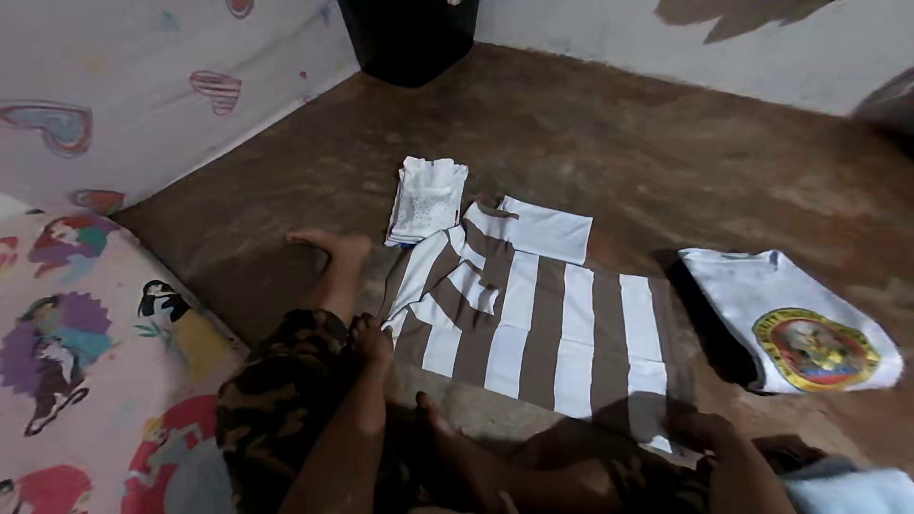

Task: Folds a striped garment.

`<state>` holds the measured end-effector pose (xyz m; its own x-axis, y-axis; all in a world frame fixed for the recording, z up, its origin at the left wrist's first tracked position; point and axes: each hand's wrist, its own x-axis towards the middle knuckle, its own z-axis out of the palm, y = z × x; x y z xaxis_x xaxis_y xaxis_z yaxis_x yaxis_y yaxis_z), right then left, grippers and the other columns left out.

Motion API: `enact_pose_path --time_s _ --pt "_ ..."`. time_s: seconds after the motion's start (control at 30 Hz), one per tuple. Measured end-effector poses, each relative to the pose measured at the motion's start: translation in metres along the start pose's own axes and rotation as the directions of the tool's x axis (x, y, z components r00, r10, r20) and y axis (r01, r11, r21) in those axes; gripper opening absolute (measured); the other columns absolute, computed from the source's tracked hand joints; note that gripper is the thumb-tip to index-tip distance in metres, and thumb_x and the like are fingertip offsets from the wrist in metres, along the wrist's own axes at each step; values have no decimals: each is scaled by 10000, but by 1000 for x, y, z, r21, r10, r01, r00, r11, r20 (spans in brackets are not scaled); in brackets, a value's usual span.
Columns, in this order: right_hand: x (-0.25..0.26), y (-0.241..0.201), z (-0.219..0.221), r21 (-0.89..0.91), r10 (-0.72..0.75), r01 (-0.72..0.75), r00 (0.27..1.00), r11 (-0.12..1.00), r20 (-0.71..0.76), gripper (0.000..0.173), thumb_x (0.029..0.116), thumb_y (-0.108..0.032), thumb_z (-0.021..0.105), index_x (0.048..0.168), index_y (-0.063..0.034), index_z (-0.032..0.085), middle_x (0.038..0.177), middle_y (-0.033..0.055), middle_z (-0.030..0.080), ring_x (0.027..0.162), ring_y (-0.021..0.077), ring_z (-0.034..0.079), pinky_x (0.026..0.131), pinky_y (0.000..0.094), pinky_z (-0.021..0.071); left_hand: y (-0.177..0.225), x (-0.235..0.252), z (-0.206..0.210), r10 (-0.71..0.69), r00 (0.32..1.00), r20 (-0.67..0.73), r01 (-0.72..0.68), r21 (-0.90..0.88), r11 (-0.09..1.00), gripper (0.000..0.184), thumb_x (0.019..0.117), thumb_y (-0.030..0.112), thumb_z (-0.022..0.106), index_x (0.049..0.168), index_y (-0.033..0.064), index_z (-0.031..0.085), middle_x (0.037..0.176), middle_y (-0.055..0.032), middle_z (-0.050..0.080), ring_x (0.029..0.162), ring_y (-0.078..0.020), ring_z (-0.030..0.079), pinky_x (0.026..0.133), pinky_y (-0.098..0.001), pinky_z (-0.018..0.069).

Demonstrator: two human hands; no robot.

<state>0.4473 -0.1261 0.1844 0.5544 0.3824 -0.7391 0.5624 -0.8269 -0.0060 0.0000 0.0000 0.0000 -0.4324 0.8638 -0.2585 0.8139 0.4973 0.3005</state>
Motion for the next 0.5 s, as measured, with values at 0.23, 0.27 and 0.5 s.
enact_pose_path --time_s 0.23,0.27,0.5 --pt "120 70 30 366 -102 124 992 922 -77 471 1001 -185 661 1360 92 534 1297 278 602 1140 320 605 1016 486 468 0 -2 -17 -82 993 86 72 115 991 895 960 580 627 1597 54 283 1580 -238 397 1410 -388 476 1112 -539 441" --pt "128 83 26 328 -198 212 977 920 -76 467 1013 -191 642 1346 116 528 1256 304 607 1084 328 620 965 488 493 -1 0 -16 -80 992 93 67 139 988 922 940 597 644 1586 37 299 1542 -243 449 1393 -387 496 1107 -544 446" --pt "186 123 25 58 -166 172 981 983 -100 367 968 -244 684 1130 85 674 1080 250 689 955 340 669 852 524 535 12 -14 -34 -100 940 325 -41 403 914 820 980 570 598 1475 -65 442 1503 -282 474 1404 -414 470 1105 -588 420"
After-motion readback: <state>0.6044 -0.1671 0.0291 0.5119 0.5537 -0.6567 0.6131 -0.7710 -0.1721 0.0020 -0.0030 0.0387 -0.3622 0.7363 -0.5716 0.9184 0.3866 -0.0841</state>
